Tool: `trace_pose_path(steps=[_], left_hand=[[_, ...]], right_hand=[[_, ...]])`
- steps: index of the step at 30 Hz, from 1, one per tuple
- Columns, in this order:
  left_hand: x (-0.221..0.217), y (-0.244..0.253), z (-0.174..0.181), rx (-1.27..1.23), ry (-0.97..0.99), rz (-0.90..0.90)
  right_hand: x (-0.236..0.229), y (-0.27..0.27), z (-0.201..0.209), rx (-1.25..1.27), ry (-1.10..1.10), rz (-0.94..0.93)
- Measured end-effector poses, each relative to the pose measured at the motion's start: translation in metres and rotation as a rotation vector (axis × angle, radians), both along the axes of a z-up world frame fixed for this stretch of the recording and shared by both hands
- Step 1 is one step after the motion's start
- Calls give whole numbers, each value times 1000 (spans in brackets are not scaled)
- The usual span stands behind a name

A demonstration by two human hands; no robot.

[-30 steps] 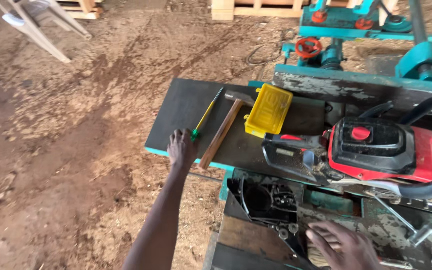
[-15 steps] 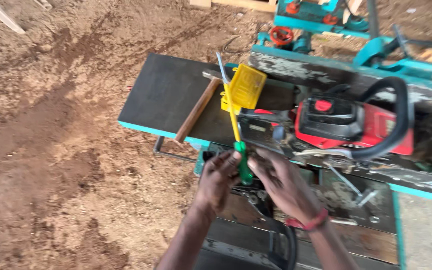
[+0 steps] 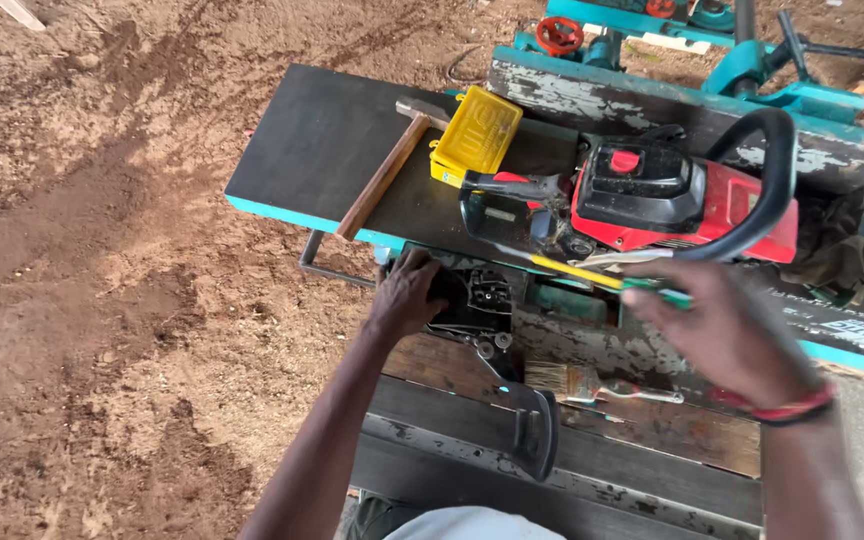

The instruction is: The person cleans various components of a chainsaw on a workbench by using a brush to sweep away sawdust and then secures the parts using a screwdriver and a socket wrench.

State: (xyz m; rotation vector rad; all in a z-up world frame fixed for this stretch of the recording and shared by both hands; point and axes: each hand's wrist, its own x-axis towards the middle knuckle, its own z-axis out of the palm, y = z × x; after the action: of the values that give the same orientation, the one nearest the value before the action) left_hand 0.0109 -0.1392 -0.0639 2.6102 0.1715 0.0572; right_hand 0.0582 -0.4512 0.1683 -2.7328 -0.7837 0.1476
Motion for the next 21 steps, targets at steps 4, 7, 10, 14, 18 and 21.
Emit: trace_pose_path(steps=[4, 7, 10, 14, 18, 21], left_hand=[[-19, 0, 0, 19, -27, -9], [-31, -2, 27, -168, -223, -84], [-15, -7, 66, -369, -442, -362], [7, -31, 95, -570, -202, -560], [12, -37, 96, -451, -144, -534], [12, -38, 87, -545, -198, -509]], right_hand=[[-10, 10, 47, -141, 81, -172], [-10, 26, 63, -83, 122, -154], [-6, 48, 66, 2, 26, 17], [3, 77, 62, 125, -74, 142], [11, 96, 50, 279, -196, 254], [16, 101, 43, 298, -289, 302]])
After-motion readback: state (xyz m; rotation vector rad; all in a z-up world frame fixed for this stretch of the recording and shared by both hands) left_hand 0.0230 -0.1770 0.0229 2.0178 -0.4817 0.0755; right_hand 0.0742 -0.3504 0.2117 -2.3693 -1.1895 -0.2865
